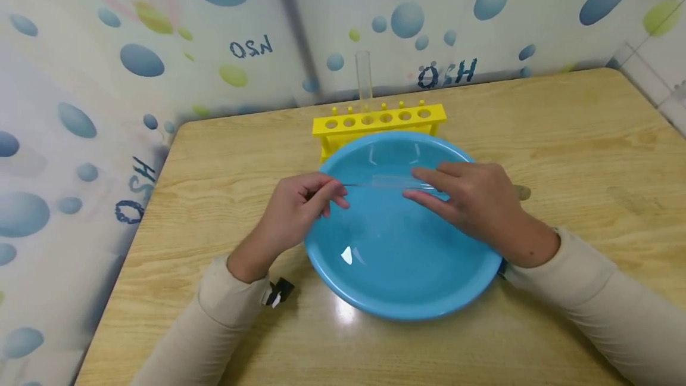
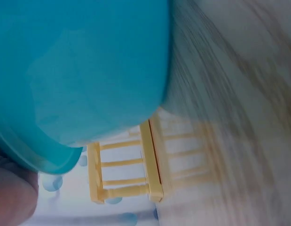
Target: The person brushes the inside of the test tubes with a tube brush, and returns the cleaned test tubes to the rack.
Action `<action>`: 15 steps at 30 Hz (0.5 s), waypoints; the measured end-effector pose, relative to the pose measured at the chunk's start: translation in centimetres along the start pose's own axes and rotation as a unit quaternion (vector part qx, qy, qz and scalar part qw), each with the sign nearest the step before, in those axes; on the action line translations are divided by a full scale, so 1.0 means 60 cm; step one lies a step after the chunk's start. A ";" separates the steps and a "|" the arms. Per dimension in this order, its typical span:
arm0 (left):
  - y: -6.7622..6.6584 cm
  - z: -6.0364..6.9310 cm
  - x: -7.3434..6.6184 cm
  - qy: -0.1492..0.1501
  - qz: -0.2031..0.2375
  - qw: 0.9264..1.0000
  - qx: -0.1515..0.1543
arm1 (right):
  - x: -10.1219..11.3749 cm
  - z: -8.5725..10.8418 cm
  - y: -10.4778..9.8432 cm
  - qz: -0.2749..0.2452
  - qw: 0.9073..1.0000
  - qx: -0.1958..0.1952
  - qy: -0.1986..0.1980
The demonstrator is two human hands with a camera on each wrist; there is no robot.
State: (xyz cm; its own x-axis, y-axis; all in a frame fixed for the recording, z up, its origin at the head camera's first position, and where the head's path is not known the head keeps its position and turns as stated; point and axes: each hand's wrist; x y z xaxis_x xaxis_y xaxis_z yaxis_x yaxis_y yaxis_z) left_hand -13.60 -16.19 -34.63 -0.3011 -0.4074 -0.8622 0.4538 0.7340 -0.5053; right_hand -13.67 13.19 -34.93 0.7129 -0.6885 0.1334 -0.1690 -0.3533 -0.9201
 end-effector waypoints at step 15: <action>0.019 -0.001 0.006 0.071 -0.087 0.994 0.008 | 0.001 -0.003 0.005 -0.004 1.000 0.009 -0.022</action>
State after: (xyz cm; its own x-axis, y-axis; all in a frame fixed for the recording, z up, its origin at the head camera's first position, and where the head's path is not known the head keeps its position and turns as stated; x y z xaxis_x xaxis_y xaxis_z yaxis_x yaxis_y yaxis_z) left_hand -13.25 -15.50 -35.51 -0.4914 -0.4451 -0.7486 0.3976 0.6502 -0.6475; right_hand -13.83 12.93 -35.11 0.7437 -0.6569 0.1243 -0.1520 -0.3472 -0.9254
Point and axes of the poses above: each hand's wrist, its own z-axis away from the middle knuckle, its own y-axis out of the palm, x = y × z, and after that the axes turned 13 degrees about x, right-handed
